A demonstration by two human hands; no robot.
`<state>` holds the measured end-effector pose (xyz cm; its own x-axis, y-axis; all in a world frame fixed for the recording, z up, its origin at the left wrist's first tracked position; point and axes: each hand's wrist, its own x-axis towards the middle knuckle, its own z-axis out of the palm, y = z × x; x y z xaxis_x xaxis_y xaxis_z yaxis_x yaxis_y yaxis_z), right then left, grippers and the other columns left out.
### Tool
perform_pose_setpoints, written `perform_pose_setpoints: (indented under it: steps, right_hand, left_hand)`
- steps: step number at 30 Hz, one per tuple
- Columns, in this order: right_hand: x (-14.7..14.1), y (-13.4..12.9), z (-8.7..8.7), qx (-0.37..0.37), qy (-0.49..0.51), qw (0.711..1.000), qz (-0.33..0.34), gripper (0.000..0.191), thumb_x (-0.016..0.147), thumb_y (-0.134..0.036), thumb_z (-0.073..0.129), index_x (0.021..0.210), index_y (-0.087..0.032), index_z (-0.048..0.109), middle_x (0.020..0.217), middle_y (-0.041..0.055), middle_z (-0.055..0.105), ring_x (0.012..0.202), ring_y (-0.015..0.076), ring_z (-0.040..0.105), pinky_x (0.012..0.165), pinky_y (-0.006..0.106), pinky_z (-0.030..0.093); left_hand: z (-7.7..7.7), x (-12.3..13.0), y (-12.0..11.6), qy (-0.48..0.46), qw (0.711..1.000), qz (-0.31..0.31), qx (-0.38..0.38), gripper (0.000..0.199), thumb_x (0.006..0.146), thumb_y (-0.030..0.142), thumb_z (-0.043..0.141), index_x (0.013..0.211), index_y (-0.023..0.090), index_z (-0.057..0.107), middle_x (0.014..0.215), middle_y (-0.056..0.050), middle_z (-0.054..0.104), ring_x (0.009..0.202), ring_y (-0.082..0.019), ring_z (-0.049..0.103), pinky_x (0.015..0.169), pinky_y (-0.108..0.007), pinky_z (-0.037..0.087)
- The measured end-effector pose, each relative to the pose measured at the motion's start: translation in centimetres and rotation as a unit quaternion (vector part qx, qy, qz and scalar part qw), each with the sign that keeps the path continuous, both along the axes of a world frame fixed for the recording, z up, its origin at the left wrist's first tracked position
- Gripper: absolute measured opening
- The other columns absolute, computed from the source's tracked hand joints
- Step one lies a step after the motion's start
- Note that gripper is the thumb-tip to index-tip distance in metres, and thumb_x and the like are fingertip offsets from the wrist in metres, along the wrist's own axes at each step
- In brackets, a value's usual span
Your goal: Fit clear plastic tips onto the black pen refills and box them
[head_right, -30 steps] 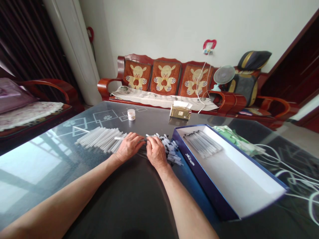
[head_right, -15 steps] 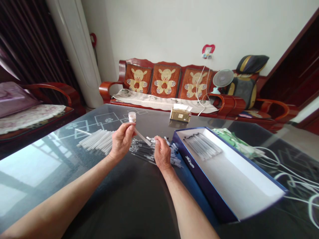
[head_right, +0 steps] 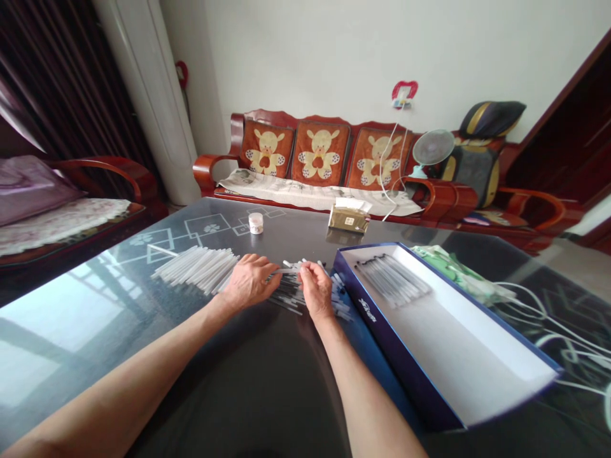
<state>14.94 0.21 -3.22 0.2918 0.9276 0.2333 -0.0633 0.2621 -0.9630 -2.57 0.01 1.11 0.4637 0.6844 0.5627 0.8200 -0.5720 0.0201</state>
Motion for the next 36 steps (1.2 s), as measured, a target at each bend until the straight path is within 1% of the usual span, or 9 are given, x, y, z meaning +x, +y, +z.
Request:
perform_pose_setpoints:
  steps: [3,9,16,19,23,27,31,33,36]
  right_hand:
    - [-0.6,-0.2,0.2,-0.004,0.029,0.999,0.032,0.032,0.068,-0.046,0.070,0.088,-0.022,0.067,0.069,-0.0014,0.067,0.062,0.0156,0.062,0.052,0.025,0.048]
    - [-1.9,-0.6,1.0,-0.069,0.190,0.976,0.078,0.032,0.065,-0.044,0.075,0.082,-0.020,0.063,0.071,-0.0001,0.070,0.060,0.0145,0.063,0.048,0.023,0.046]
    - [-2.8,-1.2,0.9,-0.092,0.222,0.969,0.060,0.030,0.063,-0.040,0.079,0.079,-0.019,0.066,0.073,0.0000,0.071,0.062,0.0131,0.063,0.049,0.022,0.046]
    - [-2.0,-0.5,1.2,-0.077,0.227,0.970,0.048,0.030,0.064,-0.041,0.078,0.081,-0.018,0.068,0.075,0.0018,0.072,0.065,0.0143,0.065,0.053,0.023,0.049]
    - [1.1,0.7,2.0,-0.037,0.243,0.969,0.015,0.032,0.065,-0.045,0.076,0.082,-0.020,0.065,0.074,0.0024,0.071,0.066,0.0155,0.067,0.057,0.027,0.053]
    - [2.5,0.6,2.1,-0.029,0.201,0.979,0.011,0.036,0.065,-0.046,0.075,0.088,-0.020,0.065,0.073,0.0008,0.070,0.065,0.0143,0.066,0.054,0.025,0.052]
    - [1.1,0.1,1.7,-0.041,0.134,0.990,0.025,0.043,0.064,-0.047,0.074,0.095,-0.019,0.065,0.074,0.0005,0.070,0.063,0.0139,0.065,0.049,0.022,0.048]
    - [0.7,0.2,1.6,-0.036,0.086,0.996,0.000,0.048,0.063,-0.047,0.074,0.100,-0.018,0.062,0.073,0.0009,0.071,0.061,0.0145,0.064,0.047,0.022,0.046]
    - [1.6,0.7,1.6,-0.015,0.014,0.998,-0.056,0.047,0.064,-0.046,0.073,0.098,-0.018,0.059,0.072,0.0022,0.071,0.059,0.0152,0.064,0.046,0.022,0.043]
  left_hand:
    - [0.1,0.9,-0.7,0.050,0.998,0.004,-0.044,0.030,0.096,0.034,0.038,0.092,0.018,0.062,0.080,-0.007,0.063,0.075,-0.018,0.062,0.068,-0.028,0.045]
    - [-0.9,2.1,-1.1,0.039,0.993,0.037,-0.105,0.027,0.098,0.029,0.034,0.103,0.018,0.058,0.087,-0.007,0.064,0.076,-0.018,0.065,0.062,-0.024,0.046]
    - [-1.3,2.5,-1.3,0.018,0.990,0.041,-0.132,0.030,0.098,0.036,0.035,0.096,0.016,0.058,0.085,-0.009,0.068,0.071,-0.018,0.067,0.060,-0.025,0.046]
    - [-1.3,2.5,-1.4,-0.006,0.989,0.019,-0.148,0.033,0.098,0.035,0.034,0.090,0.017,0.060,0.076,-0.008,0.068,0.066,-0.018,0.066,0.057,-0.025,0.044]
    - [-1.4,2.6,-1.4,-0.059,0.981,-0.017,-0.184,0.038,0.098,0.033,0.032,0.078,0.018,0.060,0.060,-0.005,0.062,0.058,-0.016,0.062,0.056,-0.025,0.042]
    - [-1.8,2.2,-0.9,-0.083,0.982,-0.004,-0.167,0.036,0.098,0.034,0.033,0.084,0.019,0.062,0.062,-0.005,0.064,0.059,-0.017,0.062,0.057,-0.025,0.043]
    - [-2.1,1.2,-0.1,-0.067,0.988,0.020,-0.135,0.033,0.096,0.034,0.036,0.111,0.020,0.062,0.076,-0.008,0.071,0.067,-0.019,0.067,0.061,-0.026,0.047]
    - [-2.2,0.8,0.3,-0.060,0.990,0.024,-0.123,0.036,0.096,0.034,0.037,0.123,0.021,0.057,0.083,-0.008,0.073,0.071,-0.020,0.069,0.063,-0.026,0.048]
    - [-2.2,0.5,0.6,-0.060,0.991,0.040,-0.114,0.037,0.096,0.032,0.037,0.126,0.020,0.056,0.087,-0.009,0.074,0.074,-0.020,0.070,0.065,-0.026,0.050]
